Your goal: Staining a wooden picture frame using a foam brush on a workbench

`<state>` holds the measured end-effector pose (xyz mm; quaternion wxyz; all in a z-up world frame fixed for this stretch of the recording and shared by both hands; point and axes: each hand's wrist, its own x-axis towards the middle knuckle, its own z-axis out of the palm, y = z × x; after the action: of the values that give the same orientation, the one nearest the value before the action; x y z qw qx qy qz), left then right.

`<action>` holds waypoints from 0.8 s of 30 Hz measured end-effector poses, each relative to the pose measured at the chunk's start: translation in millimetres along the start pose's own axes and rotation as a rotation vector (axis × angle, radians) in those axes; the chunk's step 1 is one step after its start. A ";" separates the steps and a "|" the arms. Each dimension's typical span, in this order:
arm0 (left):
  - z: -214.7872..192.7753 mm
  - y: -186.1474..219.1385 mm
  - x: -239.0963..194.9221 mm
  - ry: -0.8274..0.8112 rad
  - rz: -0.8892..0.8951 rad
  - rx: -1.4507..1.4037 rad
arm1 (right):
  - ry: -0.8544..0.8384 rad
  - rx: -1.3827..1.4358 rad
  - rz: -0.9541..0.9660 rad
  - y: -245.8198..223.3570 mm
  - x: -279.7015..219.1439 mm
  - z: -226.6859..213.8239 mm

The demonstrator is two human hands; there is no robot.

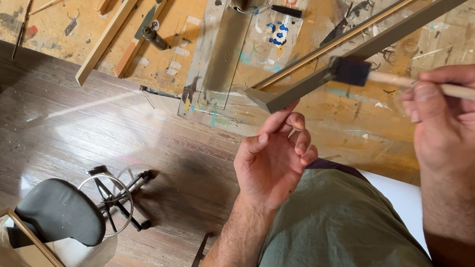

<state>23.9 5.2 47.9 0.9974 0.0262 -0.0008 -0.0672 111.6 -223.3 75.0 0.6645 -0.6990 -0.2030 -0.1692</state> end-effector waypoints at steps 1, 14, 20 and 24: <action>0.2 -0.4 -0.3 0.001 0.003 0.000 | -0.002 0.001 0.000 -1.9 -1.7 -1.0; -1.0 -2.2 -2.8 0.009 -0.001 -0.004 | 0.068 -0.002 0.117 -6.2 -4.9 2.0; -0.7 -2.1 -3.3 -0.004 0.000 -0.004 | 0.037 -0.041 0.134 -5.6 -3.5 0.4; 0.2 -3.3 -4.7 0.018 -0.004 -0.004 | 0.027 0.003 0.072 -4.7 -3.0 0.3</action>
<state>18.8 2.6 47.9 0.9973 0.0248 0.0083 -0.0688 106.6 -223.0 77.5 0.6740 -0.7023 -0.1691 -0.1544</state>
